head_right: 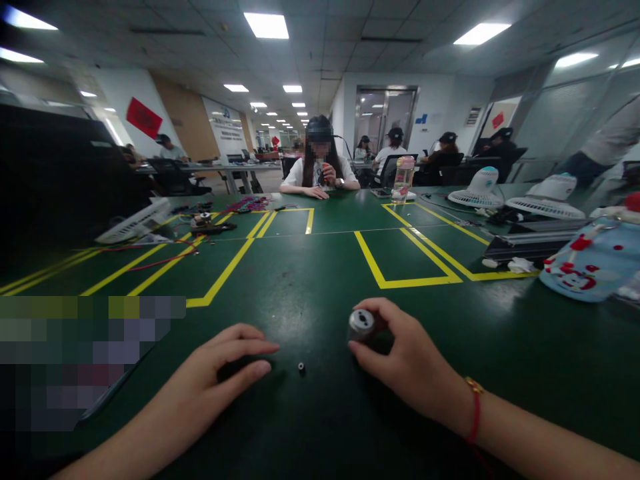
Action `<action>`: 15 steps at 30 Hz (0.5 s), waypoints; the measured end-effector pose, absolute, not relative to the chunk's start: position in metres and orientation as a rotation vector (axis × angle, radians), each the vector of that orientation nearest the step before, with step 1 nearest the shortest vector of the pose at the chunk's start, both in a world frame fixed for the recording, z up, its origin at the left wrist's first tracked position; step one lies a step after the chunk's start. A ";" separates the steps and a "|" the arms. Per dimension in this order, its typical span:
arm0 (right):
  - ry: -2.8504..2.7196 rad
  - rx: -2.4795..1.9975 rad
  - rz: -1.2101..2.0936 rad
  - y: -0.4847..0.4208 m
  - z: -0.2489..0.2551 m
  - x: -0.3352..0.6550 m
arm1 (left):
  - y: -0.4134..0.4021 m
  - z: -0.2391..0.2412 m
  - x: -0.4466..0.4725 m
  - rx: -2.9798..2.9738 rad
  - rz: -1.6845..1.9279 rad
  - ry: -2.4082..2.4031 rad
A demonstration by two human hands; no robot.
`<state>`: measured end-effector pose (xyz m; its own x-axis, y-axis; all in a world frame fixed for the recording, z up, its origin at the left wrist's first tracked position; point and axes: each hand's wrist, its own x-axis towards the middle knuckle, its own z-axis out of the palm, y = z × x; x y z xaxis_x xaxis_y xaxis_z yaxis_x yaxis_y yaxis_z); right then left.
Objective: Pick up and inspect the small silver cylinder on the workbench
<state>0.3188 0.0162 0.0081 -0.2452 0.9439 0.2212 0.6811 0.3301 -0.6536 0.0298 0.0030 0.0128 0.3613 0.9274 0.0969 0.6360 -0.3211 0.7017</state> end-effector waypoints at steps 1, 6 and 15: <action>-1.968 -1.505 0.482 0.019 0.007 0.336 | -0.001 0.012 0.021 2.030 0.683 1.366; -1.680 -1.941 -0.005 0.034 -0.004 0.449 | -0.013 0.004 -0.014 1.861 0.753 1.488; -1.788 -1.884 -0.838 0.026 -0.002 0.463 | -0.012 -0.002 -0.013 1.631 0.816 1.540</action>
